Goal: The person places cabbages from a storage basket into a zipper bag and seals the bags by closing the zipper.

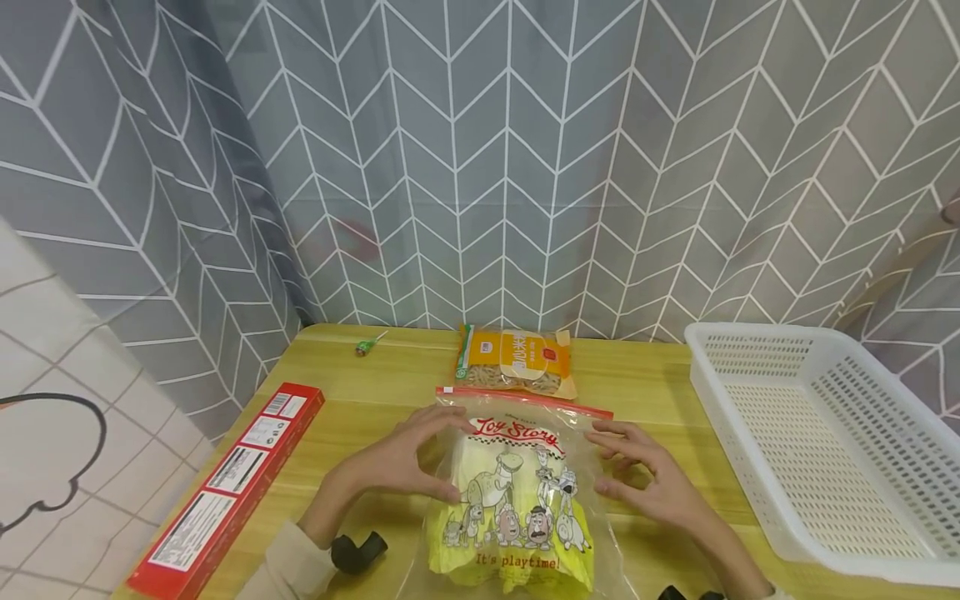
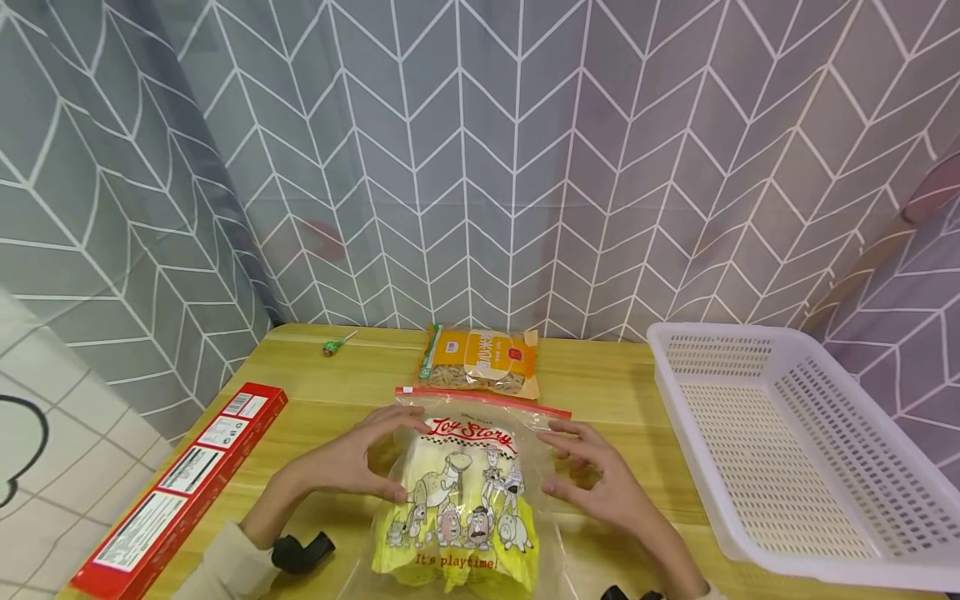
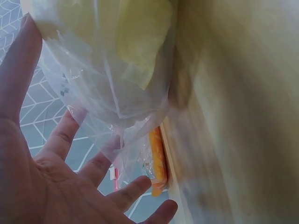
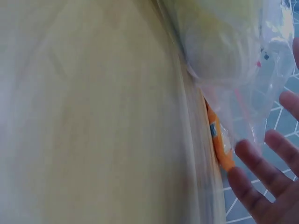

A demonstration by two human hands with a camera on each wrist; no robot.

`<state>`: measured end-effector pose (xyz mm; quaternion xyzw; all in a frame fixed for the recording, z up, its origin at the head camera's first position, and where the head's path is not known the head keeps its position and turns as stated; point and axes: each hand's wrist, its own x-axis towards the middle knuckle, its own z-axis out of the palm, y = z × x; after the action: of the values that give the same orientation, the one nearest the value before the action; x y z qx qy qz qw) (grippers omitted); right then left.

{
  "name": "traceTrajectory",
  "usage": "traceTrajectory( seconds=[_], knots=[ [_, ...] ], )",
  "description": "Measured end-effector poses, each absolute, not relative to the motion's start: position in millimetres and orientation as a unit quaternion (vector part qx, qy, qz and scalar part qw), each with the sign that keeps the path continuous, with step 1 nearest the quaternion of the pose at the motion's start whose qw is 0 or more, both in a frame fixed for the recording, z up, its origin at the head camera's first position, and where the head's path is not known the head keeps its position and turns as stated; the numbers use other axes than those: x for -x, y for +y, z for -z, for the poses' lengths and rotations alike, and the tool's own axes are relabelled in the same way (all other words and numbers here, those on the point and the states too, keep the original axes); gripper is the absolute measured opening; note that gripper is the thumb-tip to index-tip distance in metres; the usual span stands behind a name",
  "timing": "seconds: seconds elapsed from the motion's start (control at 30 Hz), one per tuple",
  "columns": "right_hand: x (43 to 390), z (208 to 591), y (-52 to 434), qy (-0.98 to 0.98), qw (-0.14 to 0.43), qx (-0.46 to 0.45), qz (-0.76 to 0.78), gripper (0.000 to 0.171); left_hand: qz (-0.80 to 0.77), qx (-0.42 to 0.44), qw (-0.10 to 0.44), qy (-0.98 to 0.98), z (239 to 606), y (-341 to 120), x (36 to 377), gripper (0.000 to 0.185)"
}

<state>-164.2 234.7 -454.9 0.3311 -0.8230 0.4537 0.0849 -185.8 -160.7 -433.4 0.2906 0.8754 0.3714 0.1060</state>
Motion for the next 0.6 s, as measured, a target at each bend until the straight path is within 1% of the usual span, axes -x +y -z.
traceTrajectory(
  seconds=[0.1, 0.23, 0.6],
  knots=[
    [163.5, 455.2, 232.2, -0.814, 0.055, -0.346, -0.464, 0.059, -0.373, -0.290, 0.109, 0.874, 435.1, -160.7, 186.2, 0.085],
    [163.2, 456.9, 230.4, -0.794, 0.022, -0.364, -0.486, 0.056, -0.375, -0.293, 0.112, 0.872, 436.5, -161.1, 186.4, 0.085],
    [161.1, 459.9, 231.9, -0.782, 0.014, -0.385, -0.490, 0.056, -0.375, -0.302, 0.123, 0.868, 432.7, -160.6, 182.6, 0.077]
  ],
)
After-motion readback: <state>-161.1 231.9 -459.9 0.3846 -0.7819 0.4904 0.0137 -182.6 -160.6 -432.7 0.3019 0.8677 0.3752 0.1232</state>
